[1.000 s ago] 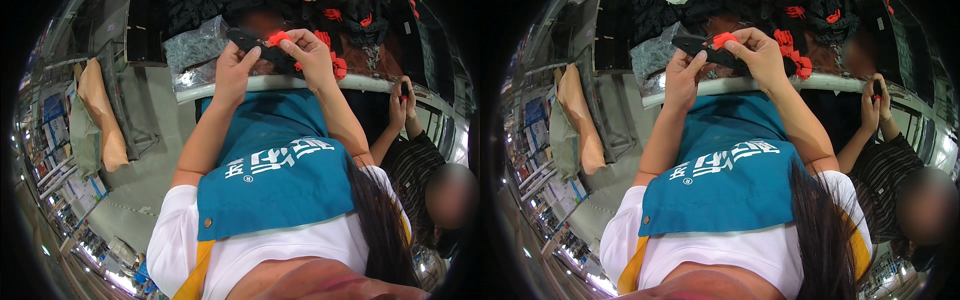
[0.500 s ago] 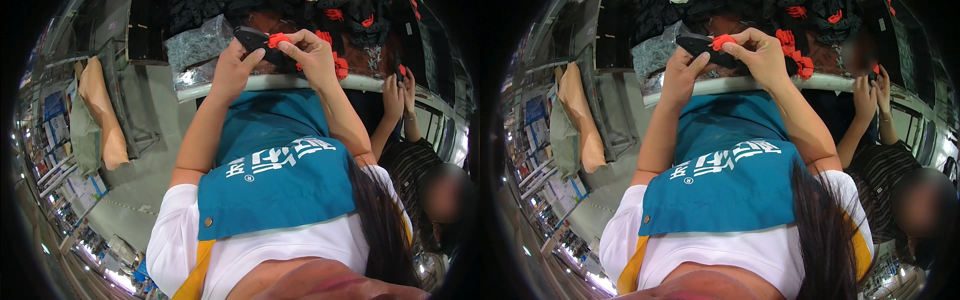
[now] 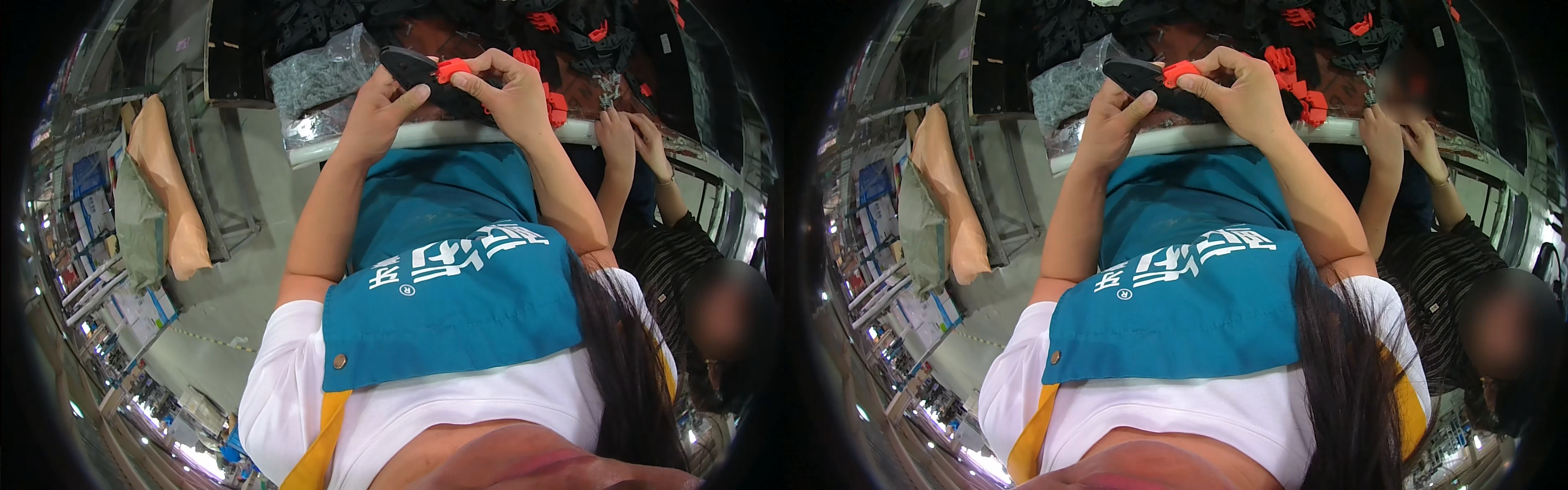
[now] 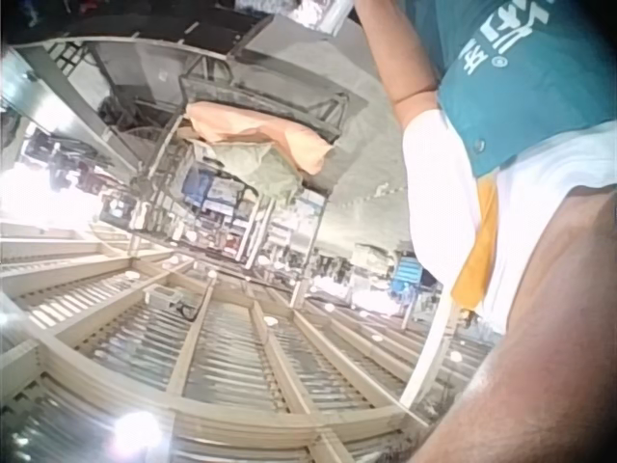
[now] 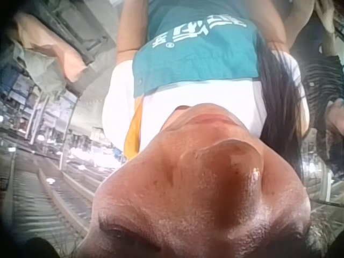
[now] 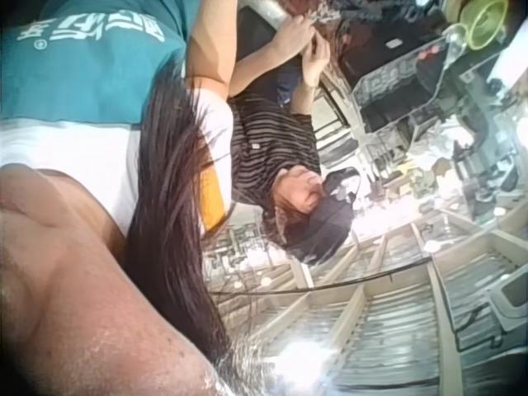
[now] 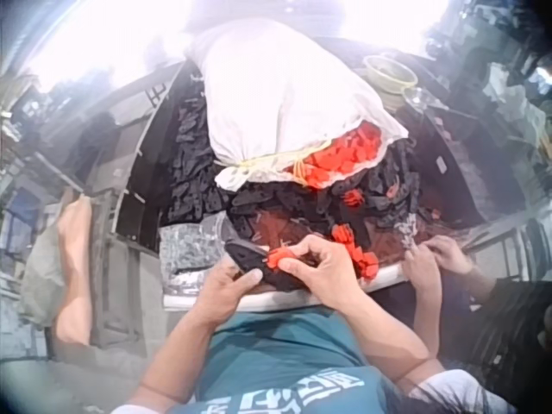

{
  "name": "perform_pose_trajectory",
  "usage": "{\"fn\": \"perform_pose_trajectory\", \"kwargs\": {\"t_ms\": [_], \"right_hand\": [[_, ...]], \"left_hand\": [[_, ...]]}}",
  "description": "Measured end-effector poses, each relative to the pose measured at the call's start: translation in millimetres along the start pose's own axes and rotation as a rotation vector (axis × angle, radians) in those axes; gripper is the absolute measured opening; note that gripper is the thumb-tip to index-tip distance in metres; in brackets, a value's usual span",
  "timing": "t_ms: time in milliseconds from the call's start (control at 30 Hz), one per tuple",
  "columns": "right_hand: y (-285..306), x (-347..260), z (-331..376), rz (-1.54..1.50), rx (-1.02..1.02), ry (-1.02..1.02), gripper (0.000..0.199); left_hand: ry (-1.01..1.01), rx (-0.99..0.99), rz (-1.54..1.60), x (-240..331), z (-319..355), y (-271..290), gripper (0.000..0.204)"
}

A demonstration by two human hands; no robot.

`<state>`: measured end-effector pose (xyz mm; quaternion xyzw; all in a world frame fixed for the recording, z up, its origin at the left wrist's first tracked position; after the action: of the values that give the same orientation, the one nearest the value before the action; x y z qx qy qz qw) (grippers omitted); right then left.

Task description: The person repeatedly picks up small black and red plastic components and fastens them together by hand. They place the assembled units into a black tray on the table. The person continues this repetitive assembly process throughout the clip.

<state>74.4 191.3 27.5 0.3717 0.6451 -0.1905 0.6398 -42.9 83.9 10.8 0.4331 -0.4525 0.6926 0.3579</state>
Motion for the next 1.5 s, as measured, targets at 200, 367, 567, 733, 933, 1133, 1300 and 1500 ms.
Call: {"fn": "perform_pose_trajectory", "kwargs": {"t_ms": [200,367,567,733,933,1133,1300,1500], "right_hand": [[-4,3,4,-0.047,-0.016,-0.054,0.017],[-5,9,5,-0.099,0.000,-0.045,0.017],[-14,-5,12,-0.006,0.030,0.033,0.019],[-16,-17,5,0.351,0.086,0.300,0.035],[-26,-24,20,0.721,0.135,0.418,0.052],[-23,-8,38,0.653,0.035,0.437,0.047],[48,27,28,0.885,0.309,0.304,0.051],[52,38,33,1.061,0.127,0.248,0.058]], "left_hand": [[0.034,-0.023,0.009,-2,0,0,0.032],[0.040,-0.071,0.028,-10,-1,3,0.034],[0.026,-0.045,-0.022,-14,-3,1,0.032],[0.073,0.102,0.358,-31,-2,0,0.034],[0.140,0.139,0.512,-43,1,-12,0.039],[0.312,0.101,0.535,-66,18,-22,0.033],[0.228,0.200,0.338,-55,15,-9,0.046],[0.237,0.233,0.360,-54,12,1,0.043]]}}
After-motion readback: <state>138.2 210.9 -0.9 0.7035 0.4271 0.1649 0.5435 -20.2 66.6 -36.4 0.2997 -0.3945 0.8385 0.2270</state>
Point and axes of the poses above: each hand's wrist, its own z-axis away from the middle knuckle, its own y-axis out of the back of the hand, x = y × z, the point moved 8 cm from there along -z, towards the middle knuckle, and after that the axes turned 3 degrees about y, right-handed, at the moved point
